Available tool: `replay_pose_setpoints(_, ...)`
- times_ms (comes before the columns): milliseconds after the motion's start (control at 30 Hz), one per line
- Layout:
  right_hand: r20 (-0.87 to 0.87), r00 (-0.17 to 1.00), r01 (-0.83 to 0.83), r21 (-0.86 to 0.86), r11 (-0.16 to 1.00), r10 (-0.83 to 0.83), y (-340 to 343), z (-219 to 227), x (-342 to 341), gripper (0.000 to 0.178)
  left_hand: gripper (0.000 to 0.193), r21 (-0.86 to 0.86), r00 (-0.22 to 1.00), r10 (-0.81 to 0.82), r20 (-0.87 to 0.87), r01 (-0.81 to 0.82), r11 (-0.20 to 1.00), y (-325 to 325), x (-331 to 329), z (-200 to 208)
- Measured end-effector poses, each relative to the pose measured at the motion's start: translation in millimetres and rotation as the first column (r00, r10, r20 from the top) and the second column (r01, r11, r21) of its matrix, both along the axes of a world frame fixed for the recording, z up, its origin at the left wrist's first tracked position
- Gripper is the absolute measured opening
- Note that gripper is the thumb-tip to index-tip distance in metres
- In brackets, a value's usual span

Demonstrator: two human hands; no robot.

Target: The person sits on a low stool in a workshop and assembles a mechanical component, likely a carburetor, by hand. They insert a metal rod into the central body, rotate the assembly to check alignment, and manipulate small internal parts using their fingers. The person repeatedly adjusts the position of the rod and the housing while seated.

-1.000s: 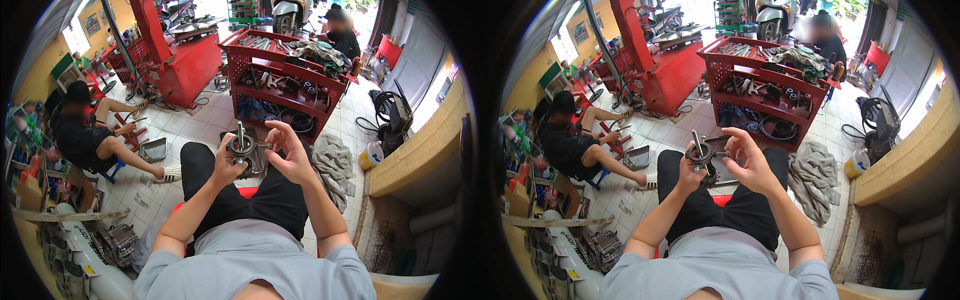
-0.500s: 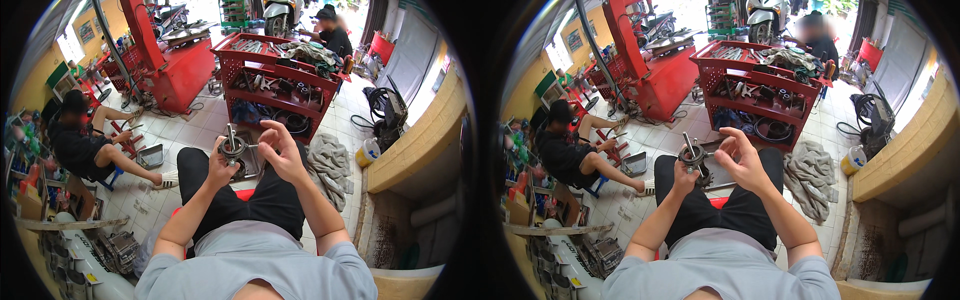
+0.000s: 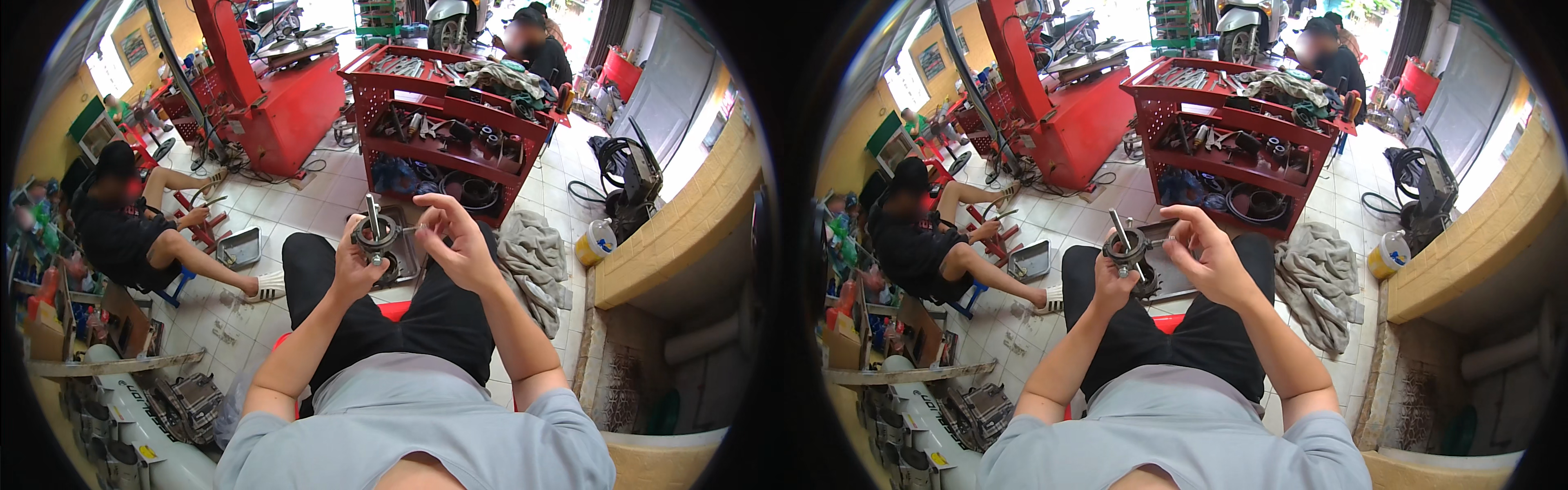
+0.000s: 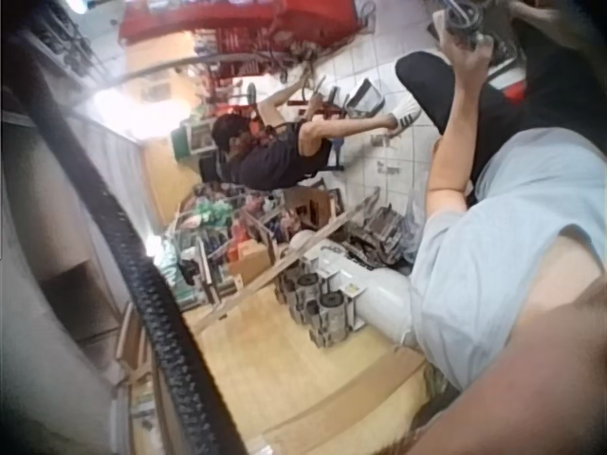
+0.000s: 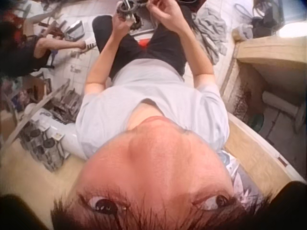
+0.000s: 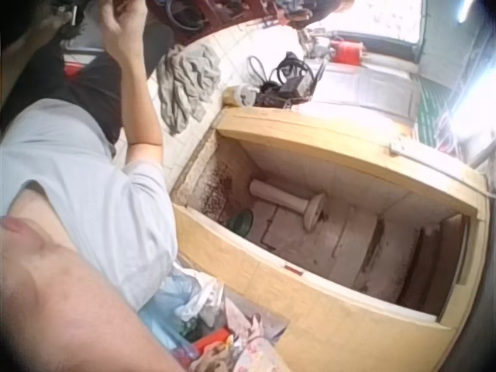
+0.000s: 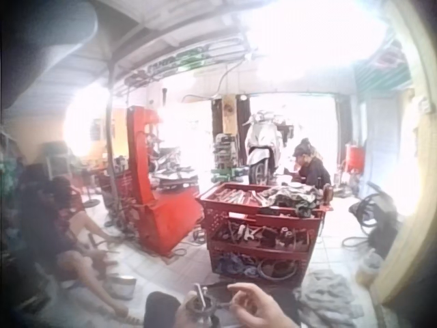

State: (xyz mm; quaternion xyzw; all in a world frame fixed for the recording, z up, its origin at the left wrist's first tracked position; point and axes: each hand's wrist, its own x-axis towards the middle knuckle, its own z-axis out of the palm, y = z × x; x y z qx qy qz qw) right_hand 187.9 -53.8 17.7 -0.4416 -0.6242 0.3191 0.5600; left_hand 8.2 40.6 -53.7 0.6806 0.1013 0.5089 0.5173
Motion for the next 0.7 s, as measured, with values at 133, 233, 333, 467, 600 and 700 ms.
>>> replay_pose_setpoints(133, 0.088, 0.989, 0.096, 0.223, 0.97, -0.118, 2.3, -0.6, -1.3, 0.051, 0.042, -0.041, 1.0, 0.001, 0.027, 0.0, 0.999, -1.6, -1.5, 2.8)
replay_pose_setpoints(233, -0.216, 0.976, 0.019, -0.018, 1.0, -0.022, 4.1, -4.7, -5.1, 0.039, 0.043, -0.127, 0.993, -0.049, 0.105, 0.062, 0.99, 0.2, 3.9, -5.9)
replay_pose_setpoints(333, -0.119, 0.993, -0.008, -0.078, 0.997, -0.001, 2.3, -2.3, -4.0, 0.033, 0.045, -0.123, 0.996, -0.076, 0.043, 0.081, 0.989, 1.6, 0.2, -5.9)
replay_pose_setpoints(467, 0.168, 0.979, 0.072, 0.261, 0.963, -0.118, 5.1, -1.1, -0.8, 0.036, 0.042, -0.096, 0.998, -0.053, 0.034, 0.056, 0.994, 1.2, 0.6, -1.8)
replay_pose_setpoints(600, -0.253, 0.967, 0.008, -0.095, 0.995, -0.032, 1.3, -0.7, -8.8, 0.037, 0.049, 0.069, 1.0, -0.012, -0.027, 0.014, 0.998, 6.2, -0.3, -9.7)
replay_pose_setpoints(700, 0.051, 0.999, 0.001, -0.02, 1.0, 0.0, 0.7, 1.4, 1.5, 0.039, 0.048, 0.125, 0.998, 0.015, -0.059, -0.007, 0.992, 7.2, -1.4, -11.2)
